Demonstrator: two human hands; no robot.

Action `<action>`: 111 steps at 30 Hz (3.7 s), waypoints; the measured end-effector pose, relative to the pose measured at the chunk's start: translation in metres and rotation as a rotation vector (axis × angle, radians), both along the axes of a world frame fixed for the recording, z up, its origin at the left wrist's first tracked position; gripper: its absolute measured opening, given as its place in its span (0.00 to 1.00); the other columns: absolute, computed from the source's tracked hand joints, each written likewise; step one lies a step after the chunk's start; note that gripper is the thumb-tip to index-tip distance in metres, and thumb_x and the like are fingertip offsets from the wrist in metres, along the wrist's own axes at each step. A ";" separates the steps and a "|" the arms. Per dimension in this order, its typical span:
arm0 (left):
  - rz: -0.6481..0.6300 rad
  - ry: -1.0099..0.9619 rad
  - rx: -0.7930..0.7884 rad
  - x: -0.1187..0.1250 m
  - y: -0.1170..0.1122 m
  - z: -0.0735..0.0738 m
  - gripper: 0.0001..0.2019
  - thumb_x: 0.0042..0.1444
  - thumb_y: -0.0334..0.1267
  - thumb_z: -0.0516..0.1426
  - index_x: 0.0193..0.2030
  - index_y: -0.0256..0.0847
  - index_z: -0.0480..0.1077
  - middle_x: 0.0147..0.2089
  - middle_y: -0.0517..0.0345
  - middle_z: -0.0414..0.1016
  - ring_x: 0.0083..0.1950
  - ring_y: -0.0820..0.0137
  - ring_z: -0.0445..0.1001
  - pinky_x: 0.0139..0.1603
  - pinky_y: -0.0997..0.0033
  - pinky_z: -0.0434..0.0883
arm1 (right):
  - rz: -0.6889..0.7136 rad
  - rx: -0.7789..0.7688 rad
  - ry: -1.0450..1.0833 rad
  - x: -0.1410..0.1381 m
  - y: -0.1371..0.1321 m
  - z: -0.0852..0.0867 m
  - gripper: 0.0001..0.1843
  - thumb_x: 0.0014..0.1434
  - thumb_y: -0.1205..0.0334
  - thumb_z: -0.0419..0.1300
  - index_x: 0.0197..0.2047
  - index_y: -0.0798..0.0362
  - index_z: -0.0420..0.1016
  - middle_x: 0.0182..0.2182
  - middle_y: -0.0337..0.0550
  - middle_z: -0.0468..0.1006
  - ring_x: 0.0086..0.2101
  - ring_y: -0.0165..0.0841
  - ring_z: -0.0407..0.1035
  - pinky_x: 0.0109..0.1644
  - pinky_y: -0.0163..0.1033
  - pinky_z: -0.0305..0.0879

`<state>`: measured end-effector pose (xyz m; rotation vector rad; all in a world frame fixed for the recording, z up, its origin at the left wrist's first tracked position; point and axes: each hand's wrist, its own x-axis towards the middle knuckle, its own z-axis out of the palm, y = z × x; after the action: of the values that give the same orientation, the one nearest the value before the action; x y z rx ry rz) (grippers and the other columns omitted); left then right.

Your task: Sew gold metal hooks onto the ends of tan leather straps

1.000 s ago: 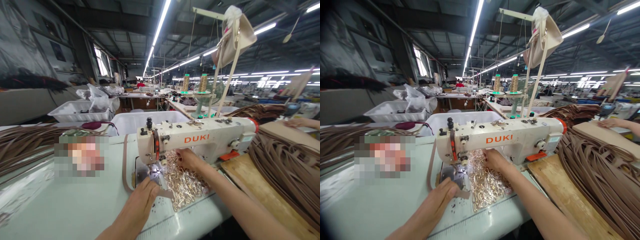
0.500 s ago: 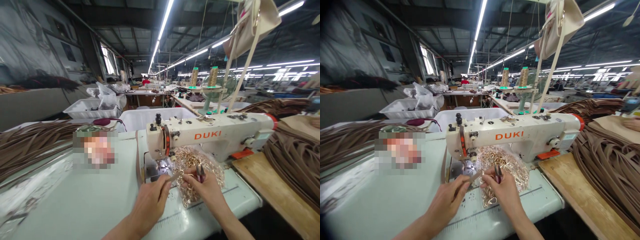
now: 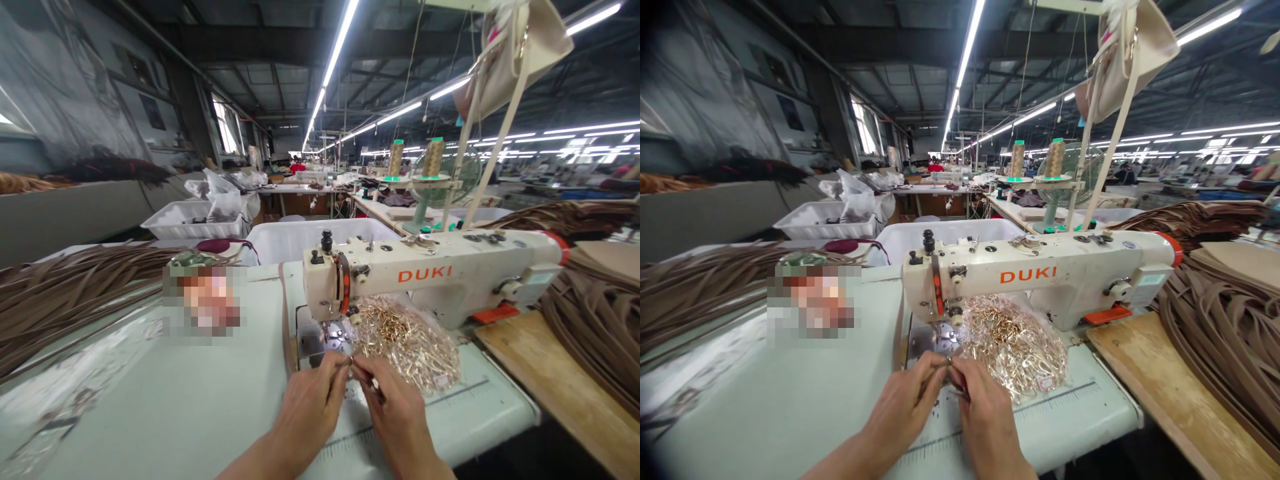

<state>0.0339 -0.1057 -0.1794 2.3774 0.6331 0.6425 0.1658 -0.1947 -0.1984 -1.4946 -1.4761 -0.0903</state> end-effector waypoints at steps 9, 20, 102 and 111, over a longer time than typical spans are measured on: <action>-0.248 0.051 -0.111 -0.009 0.011 0.026 0.16 0.66 0.34 0.46 0.60 0.45 0.53 0.34 0.63 0.73 0.38 0.69 0.72 0.39 0.74 0.64 | 0.234 -0.332 0.376 0.020 0.004 0.024 0.12 0.63 0.55 0.54 0.41 0.51 0.74 0.23 0.36 0.74 0.25 0.29 0.68 0.32 0.33 0.62; -0.238 0.094 0.014 -0.007 0.015 0.012 0.08 0.67 0.31 0.44 0.42 0.41 0.63 0.41 0.57 0.68 0.43 0.68 0.69 0.45 0.71 0.64 | 0.432 -0.501 0.550 0.045 0.001 0.027 0.14 0.63 0.53 0.53 0.43 0.54 0.73 0.24 0.37 0.75 0.24 0.28 0.69 0.28 0.31 0.58; -0.344 0.030 0.780 -0.003 0.116 -0.023 0.15 0.68 0.34 0.41 0.50 0.37 0.67 0.44 0.48 0.76 0.42 0.66 0.76 0.41 0.69 0.76 | 0.106 -0.401 -0.705 0.039 0.077 -0.016 0.10 0.52 0.69 0.57 0.39 0.51 0.66 0.30 0.42 0.76 0.28 0.36 0.69 0.27 0.38 0.50; -0.339 0.059 0.849 -0.008 0.120 -0.026 0.14 0.68 0.34 0.43 0.51 0.38 0.67 0.45 0.51 0.76 0.44 0.68 0.76 0.46 0.72 0.74 | 0.148 -0.326 -0.852 0.024 0.080 -0.008 0.09 0.50 0.75 0.56 0.37 0.61 0.67 0.28 0.48 0.73 0.26 0.36 0.68 0.22 0.39 0.52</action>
<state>0.0257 0.0145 -0.2055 3.1823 -0.0767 0.7902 0.1893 -0.1144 -0.2061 -1.6902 -2.3642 -0.4605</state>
